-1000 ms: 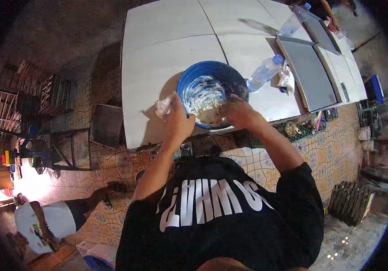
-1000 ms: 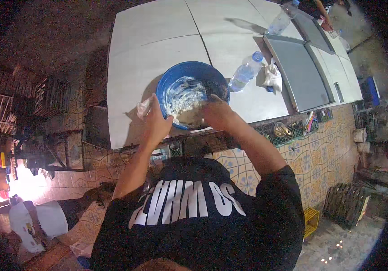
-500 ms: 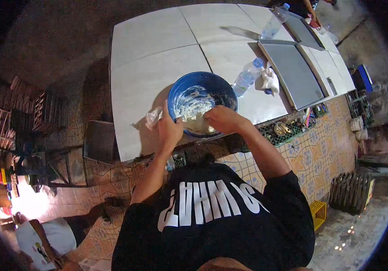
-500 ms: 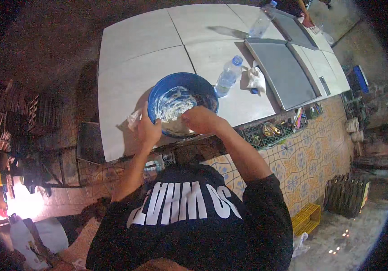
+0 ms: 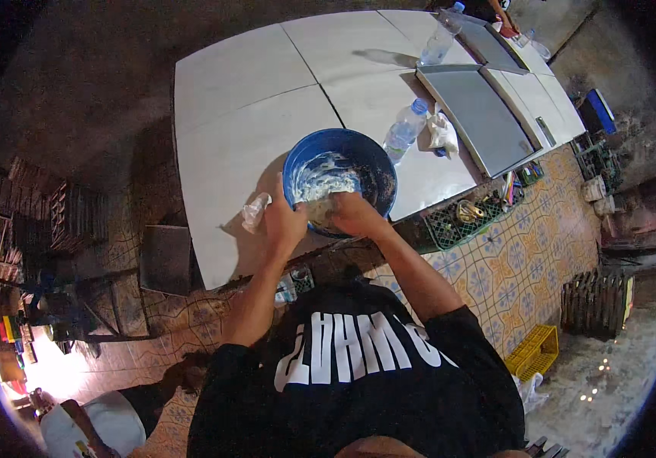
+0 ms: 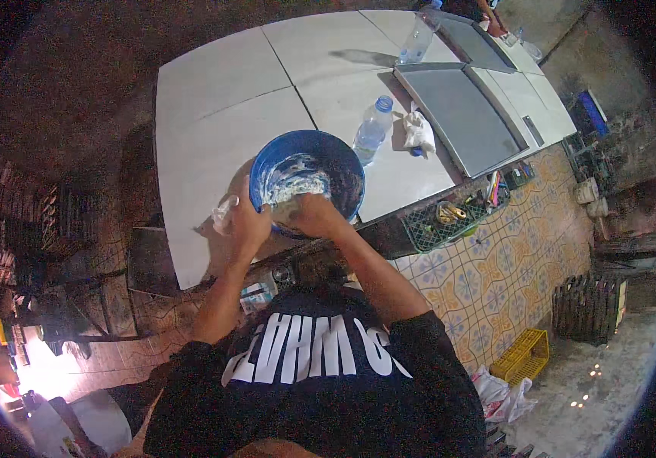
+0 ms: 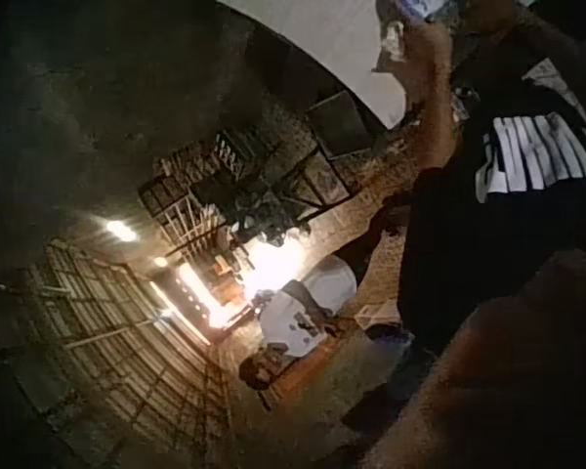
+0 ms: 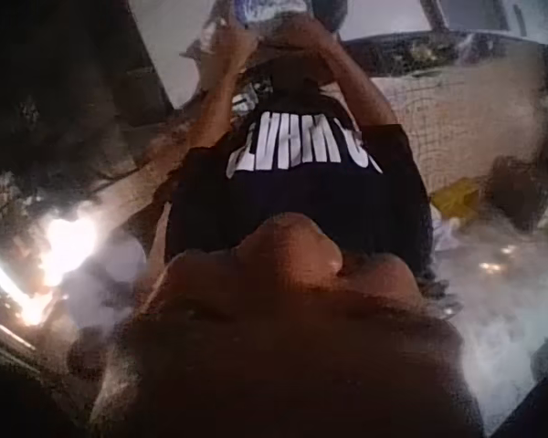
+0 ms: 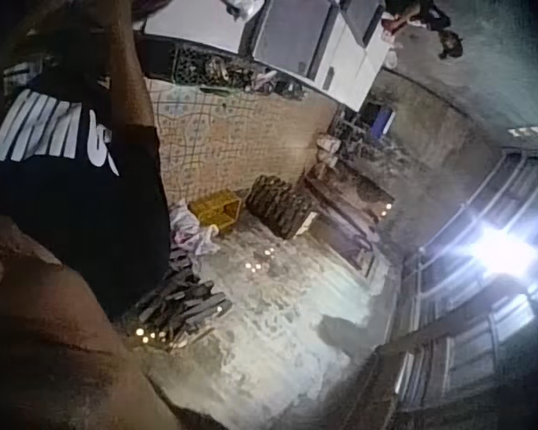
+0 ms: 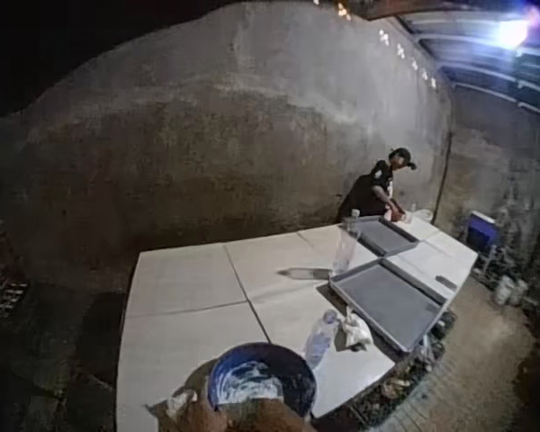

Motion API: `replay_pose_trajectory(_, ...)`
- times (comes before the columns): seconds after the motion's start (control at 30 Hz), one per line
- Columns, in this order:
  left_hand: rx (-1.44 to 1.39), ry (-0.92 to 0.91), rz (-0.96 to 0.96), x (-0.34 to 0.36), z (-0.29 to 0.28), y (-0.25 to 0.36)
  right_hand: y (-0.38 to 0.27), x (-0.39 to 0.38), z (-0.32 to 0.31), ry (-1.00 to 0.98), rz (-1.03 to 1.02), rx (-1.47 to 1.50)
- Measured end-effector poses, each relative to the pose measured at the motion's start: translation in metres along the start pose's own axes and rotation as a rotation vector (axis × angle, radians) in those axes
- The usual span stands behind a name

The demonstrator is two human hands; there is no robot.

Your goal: The person pours water from a plastic bottle into a bowl of flour and kneads the mixture by hand.

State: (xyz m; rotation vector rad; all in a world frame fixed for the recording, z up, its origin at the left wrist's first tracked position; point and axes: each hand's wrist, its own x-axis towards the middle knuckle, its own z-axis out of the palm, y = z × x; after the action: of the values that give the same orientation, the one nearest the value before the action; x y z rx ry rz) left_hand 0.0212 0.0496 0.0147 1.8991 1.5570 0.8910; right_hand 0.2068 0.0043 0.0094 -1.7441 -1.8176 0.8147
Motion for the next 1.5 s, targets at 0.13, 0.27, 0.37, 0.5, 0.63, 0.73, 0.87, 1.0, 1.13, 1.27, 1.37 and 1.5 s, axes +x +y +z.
replay_pose_trajectory(0.13,0.041,-0.051,-0.039,0.003,-0.006,0.001,-0.026,-0.003,-0.019,-0.294,-0.156,-0.046)
replay_pose_trajectory(0.27,-0.010,-0.158,-0.084,0.003,-0.018,0.006,-0.046,-0.015,-0.047,-0.458,-0.315,-0.374)
replay_pose_trajectory(0.37,-0.039,-0.072,0.054,-0.001,-0.016,0.001,-0.042,-0.028,-0.045,-0.245,-0.258,-0.335)
replay_pose_trajectory(0.5,-0.009,-0.123,0.037,-0.006,-0.017,0.009,-0.034,-0.031,-0.018,-0.323,-0.415,-0.608)
replay_pose_trajectory(0.63,-0.012,-0.104,0.033,-0.015,-0.020,0.010,-0.047,-0.025,0.003,-0.177,-0.190,-0.333)
replay_pose_trajectory(0.73,-0.003,-0.169,-0.042,-0.013,-0.025,0.017,-0.038,-0.020,-0.013,-0.340,-0.218,-0.542)
replay_pose_trajectory(0.87,-0.059,0.065,0.201,-0.010,-0.015,0.008,-0.030,-0.024,-0.038,-0.374,-0.175,-0.657)
replay_pose_trajectory(1.0,-0.038,-0.116,0.035,-0.007,-0.024,0.011,0.001,-0.013,-0.073,-0.306,-0.153,-0.451)
replay_pose_trajectory(1.13,-0.009,-0.002,0.180,-0.014,-0.030,0.006,-0.006,-0.017,-0.067,-0.030,0.003,-0.110)
replay_pose_trajectory(1.27,0.103,-0.148,0.057,-0.014,-0.034,0.028,-0.008,-0.006,-0.036,0.126,-0.156,-0.010)
replay_pose_trajectory(1.37,0.176,-0.196,0.062,-0.011,-0.033,0.035,-0.028,-0.005,-0.008,0.144,-0.366,0.024)
replay_pose_trajectory(1.5,0.047,-0.119,0.130,-0.012,-0.023,0.020,0.001,-0.008,0.005,-0.136,-0.363,-0.275)
